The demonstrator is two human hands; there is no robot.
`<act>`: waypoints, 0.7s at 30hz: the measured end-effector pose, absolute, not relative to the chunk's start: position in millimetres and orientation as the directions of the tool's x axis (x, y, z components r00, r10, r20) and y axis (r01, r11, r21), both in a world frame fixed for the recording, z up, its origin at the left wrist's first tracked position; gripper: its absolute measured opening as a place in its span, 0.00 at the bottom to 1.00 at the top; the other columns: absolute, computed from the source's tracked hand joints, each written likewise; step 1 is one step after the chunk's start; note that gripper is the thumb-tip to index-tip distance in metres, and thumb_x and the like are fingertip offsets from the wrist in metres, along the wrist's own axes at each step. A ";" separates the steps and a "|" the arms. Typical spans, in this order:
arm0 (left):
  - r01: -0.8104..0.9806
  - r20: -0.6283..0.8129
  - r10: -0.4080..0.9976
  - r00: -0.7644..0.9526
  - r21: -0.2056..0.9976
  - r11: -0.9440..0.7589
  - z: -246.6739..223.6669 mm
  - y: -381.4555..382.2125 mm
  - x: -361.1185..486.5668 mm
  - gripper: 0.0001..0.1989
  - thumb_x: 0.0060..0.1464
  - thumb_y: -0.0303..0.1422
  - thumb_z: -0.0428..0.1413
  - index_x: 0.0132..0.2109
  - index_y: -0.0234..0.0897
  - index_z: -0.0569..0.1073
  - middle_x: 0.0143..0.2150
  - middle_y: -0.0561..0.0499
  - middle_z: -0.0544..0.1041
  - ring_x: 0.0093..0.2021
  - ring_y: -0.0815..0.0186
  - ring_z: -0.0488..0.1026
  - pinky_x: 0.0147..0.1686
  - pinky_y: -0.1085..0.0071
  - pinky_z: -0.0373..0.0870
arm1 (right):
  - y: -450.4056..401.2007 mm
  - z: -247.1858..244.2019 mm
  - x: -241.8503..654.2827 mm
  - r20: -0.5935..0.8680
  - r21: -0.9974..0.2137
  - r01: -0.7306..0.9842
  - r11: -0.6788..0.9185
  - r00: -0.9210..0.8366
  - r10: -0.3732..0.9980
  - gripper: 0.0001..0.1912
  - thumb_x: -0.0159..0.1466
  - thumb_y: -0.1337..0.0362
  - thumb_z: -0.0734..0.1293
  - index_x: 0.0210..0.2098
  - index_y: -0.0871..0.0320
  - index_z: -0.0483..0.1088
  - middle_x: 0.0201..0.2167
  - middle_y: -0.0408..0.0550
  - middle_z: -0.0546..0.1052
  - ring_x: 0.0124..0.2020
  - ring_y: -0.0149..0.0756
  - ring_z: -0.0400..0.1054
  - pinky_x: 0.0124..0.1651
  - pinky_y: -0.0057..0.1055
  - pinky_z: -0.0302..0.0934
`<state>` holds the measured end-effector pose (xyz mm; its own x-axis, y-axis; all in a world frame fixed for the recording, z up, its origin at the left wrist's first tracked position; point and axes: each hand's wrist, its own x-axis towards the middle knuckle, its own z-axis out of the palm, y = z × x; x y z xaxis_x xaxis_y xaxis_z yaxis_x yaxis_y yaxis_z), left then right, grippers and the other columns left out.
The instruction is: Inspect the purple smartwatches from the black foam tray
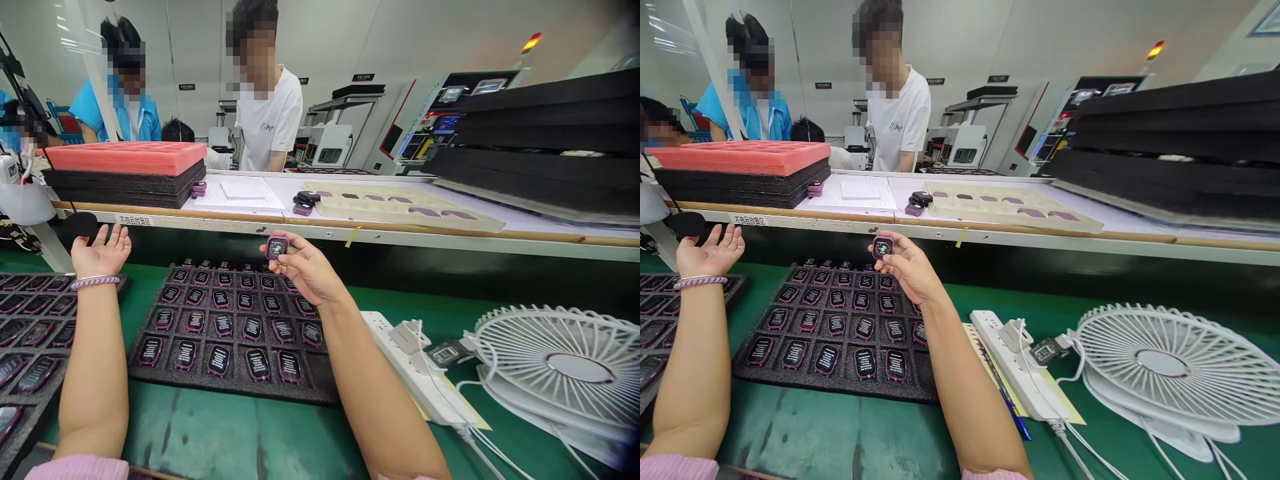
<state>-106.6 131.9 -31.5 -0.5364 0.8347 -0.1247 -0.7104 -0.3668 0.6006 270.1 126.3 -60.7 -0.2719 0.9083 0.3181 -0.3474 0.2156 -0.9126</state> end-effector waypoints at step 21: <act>-0.721 -0.127 0.816 -0.564 0.558 -0.412 -29.6 131.7 -108.7 0.19 0.64 0.42 0.42 0.49 0.34 0.68 0.52 0.44 0.74 0.51 0.61 0.75 0.38 0.69 0.73 | 127.1 -61.5 268.2 0.328 -0.919 -0.301 0.253 -0.230 0.916 0.28 0.53 0.59 0.77 0.50 0.58 0.68 0.39 0.50 0.79 0.27 0.31 0.68 0.30 0.30 0.61</act>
